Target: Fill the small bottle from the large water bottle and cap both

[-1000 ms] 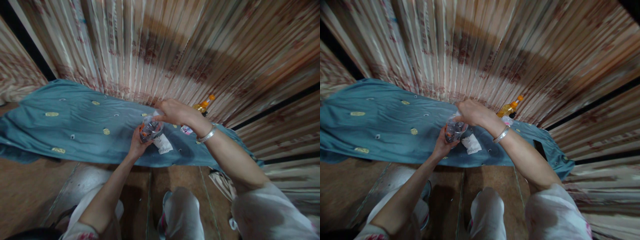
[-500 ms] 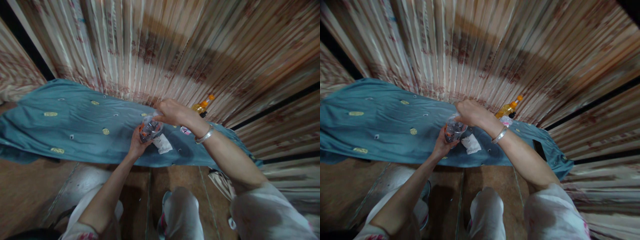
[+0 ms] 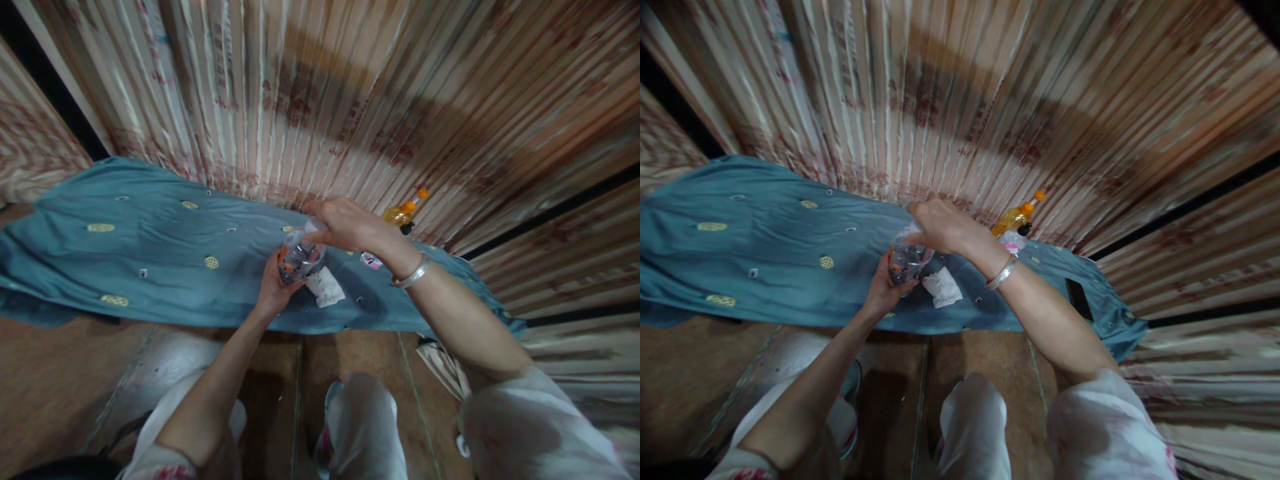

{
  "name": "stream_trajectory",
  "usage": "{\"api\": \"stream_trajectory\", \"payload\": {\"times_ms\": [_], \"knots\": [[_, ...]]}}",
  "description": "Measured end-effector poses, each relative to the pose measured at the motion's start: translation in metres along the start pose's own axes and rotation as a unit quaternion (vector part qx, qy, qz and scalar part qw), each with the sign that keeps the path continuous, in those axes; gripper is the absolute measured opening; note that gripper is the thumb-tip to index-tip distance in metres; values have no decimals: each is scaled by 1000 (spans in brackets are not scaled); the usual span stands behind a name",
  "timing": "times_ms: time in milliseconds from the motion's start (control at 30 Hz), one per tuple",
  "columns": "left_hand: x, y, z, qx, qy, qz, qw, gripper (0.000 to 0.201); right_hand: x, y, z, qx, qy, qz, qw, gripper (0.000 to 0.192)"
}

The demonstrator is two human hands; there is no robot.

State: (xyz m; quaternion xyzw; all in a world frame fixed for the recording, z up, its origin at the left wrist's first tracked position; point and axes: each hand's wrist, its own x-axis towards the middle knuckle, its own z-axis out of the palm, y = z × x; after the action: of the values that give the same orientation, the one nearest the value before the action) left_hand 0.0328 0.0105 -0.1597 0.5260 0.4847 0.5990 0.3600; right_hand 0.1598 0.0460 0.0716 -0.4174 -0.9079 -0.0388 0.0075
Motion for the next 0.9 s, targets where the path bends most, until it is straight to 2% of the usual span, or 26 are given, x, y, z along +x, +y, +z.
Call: {"api": "stream_trajectory", "payload": {"times_ms": [133,300,533,900], "knots": [[0,2,-1,11,-23,-2,1000,79,-1,2,0,-4,-11,5,1000,25],[-1,3,-1,5,-20,-12,1000,79,-2,-1,-4,-32,-9,8,999,38],[1,0,0,-12,-16,11,1000,80,-3,-8,-8,-89,-42,11,995,38],[0,-5,-1,-8,-18,-3,1000,80,1,-11,-1,-103,5,15,995,50]]}}
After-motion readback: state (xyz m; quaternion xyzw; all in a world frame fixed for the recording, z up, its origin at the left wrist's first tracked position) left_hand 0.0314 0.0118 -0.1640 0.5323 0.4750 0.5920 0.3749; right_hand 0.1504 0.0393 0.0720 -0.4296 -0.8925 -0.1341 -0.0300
